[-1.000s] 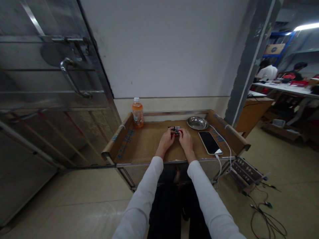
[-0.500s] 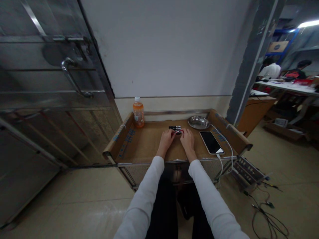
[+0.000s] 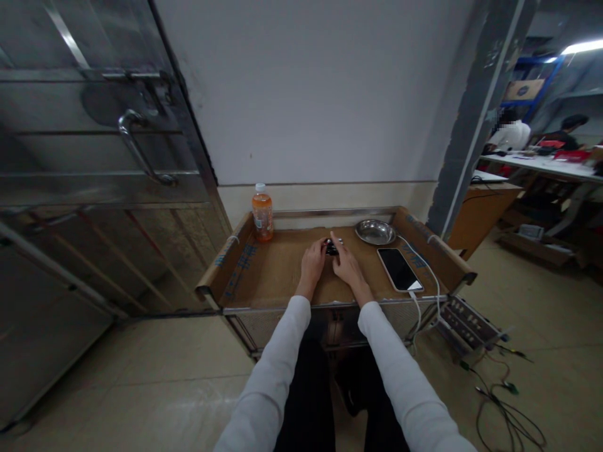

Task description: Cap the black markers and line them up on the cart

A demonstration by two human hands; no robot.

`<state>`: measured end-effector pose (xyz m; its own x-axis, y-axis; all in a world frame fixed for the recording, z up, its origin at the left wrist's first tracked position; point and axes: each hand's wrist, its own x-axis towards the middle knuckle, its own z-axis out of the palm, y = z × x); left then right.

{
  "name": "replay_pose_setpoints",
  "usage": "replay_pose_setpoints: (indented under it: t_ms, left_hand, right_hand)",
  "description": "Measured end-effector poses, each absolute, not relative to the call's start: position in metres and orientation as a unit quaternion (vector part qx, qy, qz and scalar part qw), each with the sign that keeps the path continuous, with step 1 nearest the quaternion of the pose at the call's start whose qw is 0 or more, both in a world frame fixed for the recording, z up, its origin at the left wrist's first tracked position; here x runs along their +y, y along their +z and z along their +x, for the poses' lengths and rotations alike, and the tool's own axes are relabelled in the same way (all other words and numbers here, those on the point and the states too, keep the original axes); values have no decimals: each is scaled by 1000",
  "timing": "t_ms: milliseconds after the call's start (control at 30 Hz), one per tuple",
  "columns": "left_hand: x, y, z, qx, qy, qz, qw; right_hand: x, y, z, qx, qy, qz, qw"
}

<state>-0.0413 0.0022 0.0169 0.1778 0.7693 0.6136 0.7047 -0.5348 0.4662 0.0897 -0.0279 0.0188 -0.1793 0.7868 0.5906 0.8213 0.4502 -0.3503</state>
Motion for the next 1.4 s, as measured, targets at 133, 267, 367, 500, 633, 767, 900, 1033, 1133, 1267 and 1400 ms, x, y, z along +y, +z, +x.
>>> replay_pose_setpoints:
  t_ms: [133,267,367,500,633,767,900,1033,1133,1267,1400]
  left_hand:
    - [4,15,-42,546,415,727,-6]
    - [5,9,-45,593,429,680,-46]
    - [5,7,-46,632,377,673,-73]
    - [3,11,-44,675,294,671,-93]
    - [1,15,-40,598,302,739,-72]
    - [3,12,-38,507,302,807,-12]
    - [7,8,-39,503,311,806,22]
    - [10,6,-41,497,327,803,36]
    - [12,4,-41,488,341,802,50]
    - [14,2,-43,467,365,802,78]
    - [14,3,-44,465,369,800,83]
  right_hand:
    - [-24,14,91,-735,-40,-567,369]
    - [-21,9,95,-693,-51,-632,343]
    - [-21,8,95,-684,-63,-653,318]
    - [-22,7,93,-686,-75,-665,286]
    - [-20,6,93,-687,-84,-666,277]
    - [-18,4,93,-683,-84,-672,272]
    - [-18,2,93,-686,-84,-673,264]
    - [-18,2,93,-687,-89,-671,263]
    - [-18,2,93,-696,-89,-662,264]
    - [-18,3,94,-718,-77,-640,265]
    - [-18,3,94,-709,-71,-648,270]
